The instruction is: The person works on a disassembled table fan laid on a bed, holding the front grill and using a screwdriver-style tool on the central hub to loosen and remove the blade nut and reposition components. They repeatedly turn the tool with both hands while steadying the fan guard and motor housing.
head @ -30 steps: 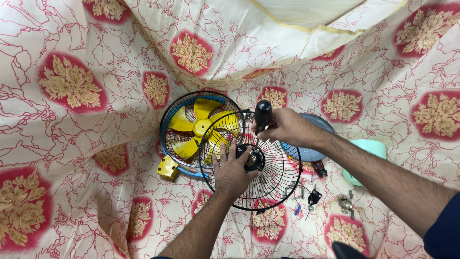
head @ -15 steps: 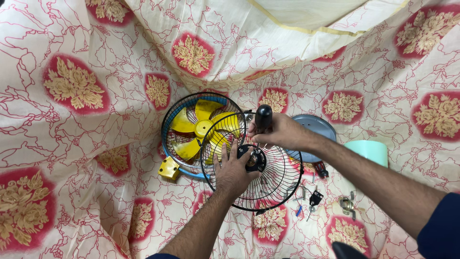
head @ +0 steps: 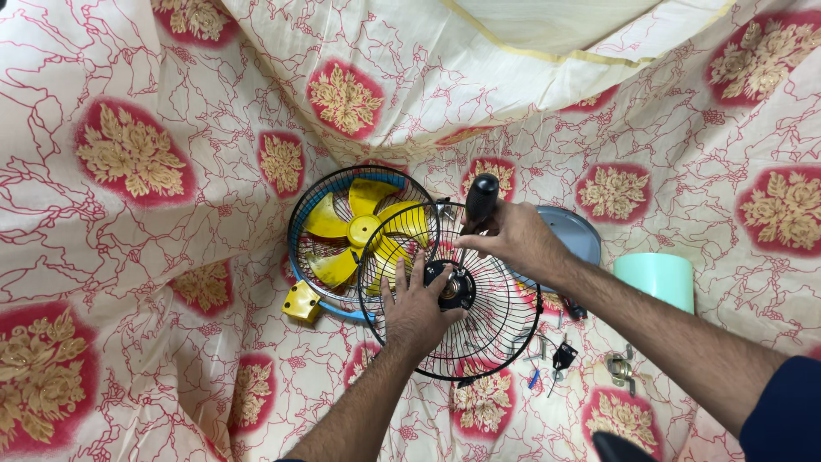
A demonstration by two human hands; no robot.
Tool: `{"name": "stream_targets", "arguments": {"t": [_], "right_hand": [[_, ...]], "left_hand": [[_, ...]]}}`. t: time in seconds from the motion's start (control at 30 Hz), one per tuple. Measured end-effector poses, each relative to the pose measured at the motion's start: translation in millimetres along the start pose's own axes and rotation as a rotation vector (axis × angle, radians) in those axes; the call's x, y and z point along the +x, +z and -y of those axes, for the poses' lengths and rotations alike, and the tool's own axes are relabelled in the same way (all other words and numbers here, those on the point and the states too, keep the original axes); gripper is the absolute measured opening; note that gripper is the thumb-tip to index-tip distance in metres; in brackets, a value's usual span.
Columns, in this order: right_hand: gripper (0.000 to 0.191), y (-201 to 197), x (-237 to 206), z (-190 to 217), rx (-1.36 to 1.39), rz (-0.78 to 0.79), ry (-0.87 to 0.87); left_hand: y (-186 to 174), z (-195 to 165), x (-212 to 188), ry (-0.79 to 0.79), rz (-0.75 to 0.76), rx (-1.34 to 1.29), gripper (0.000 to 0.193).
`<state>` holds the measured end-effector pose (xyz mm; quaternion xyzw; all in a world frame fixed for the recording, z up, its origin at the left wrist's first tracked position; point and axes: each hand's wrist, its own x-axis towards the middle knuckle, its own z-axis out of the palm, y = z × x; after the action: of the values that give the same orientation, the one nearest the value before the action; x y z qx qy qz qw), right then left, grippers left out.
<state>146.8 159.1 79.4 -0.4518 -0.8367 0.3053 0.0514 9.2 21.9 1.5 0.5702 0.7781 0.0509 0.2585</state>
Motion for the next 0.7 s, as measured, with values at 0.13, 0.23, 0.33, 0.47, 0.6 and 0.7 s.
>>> {"name": "stream_targets", "arguments": {"t": [0.13, 0.23, 0.33, 0.47, 0.6, 0.7], "right_hand": [[0.043, 5, 3, -3, 0.17, 0.025, -0.147], [0.038, 1, 9, -7, 0.364, 0.144, -0.136], [0.038, -5, 11, -11, 0.482, 0.245, -0.081], [0.039, -3, 6, -9, 0.419, 0.197, -0.129], [0.044, 0, -4, -5, 0.211, 0.043, -0.156], [0.05, 3, -5, 0, 0.055, -0.028, -0.085]], "left_hand": [[-1, 0, 0, 0.003, 0.009, -0.002, 0.086], [-2, -1, 0, 0.001, 0.014, 0.008, 0.087], [-3, 0, 0, -0.003, 0.019, -0.006, 0.086], [-2, -1, -1, -0.004, 0.014, -0.009, 0.085], [-2, -1, -2, -0.001, 0.013, -0.008, 0.085], [-3, -1, -1, 0.0, 0.017, -0.007, 0.085]]}}
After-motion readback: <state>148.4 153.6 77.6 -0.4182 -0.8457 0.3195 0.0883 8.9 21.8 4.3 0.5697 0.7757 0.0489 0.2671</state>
